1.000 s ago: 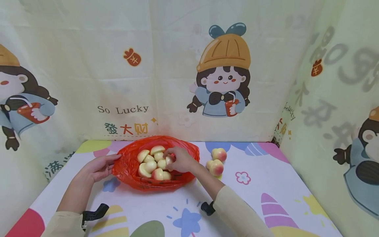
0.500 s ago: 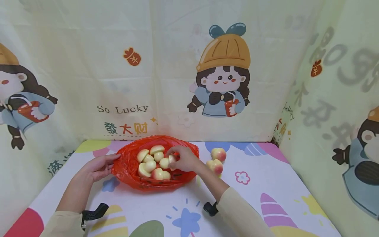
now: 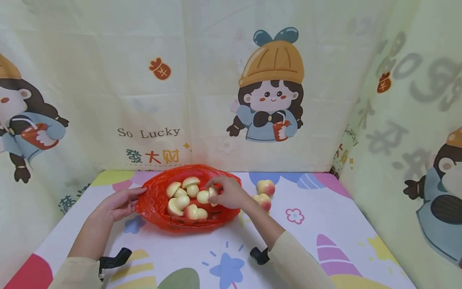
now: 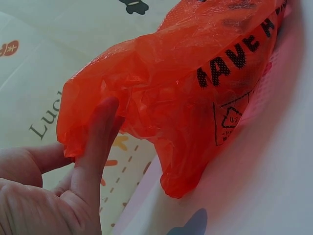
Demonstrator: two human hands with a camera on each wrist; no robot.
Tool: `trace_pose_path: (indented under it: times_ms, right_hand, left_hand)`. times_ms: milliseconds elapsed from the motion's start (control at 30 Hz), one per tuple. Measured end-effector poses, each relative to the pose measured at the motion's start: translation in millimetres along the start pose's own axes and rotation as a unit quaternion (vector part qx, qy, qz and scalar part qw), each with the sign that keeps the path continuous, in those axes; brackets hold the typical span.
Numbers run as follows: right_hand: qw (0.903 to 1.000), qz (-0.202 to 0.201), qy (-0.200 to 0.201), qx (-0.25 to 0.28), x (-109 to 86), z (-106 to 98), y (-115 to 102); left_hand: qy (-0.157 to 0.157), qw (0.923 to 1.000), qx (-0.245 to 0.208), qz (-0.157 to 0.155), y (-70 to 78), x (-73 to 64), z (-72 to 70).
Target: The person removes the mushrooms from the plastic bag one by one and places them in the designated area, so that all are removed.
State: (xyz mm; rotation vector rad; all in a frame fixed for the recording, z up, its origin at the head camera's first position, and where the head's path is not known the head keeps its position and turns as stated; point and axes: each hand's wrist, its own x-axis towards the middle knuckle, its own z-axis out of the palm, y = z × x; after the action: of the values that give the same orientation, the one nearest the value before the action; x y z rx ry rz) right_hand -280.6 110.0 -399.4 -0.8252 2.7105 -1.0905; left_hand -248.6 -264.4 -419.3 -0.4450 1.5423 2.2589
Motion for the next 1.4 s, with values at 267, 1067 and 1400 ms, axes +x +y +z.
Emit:
trace_pose_path:
  times_ms: [267,1067,1400]
  right_hand:
    - [0.9971,0.059,0.03,0.038,-9.9,-14,3]
    - [0.9942,0.068,0.071,0.045,-35.8,-57,15]
    - [0.9926,0.067,0.093,0.039,-47.7,-74,24]
  left_hand:
    - [0.001,1.0,0.001,0.001,-1.0,1.6,-1.3]
    - [-0.001,1.0,0.005,0.004,-0.8,1.3,-3.1]
    - [0.0,1.0,0.005,-0.001,0.1,0.9,-3.5]
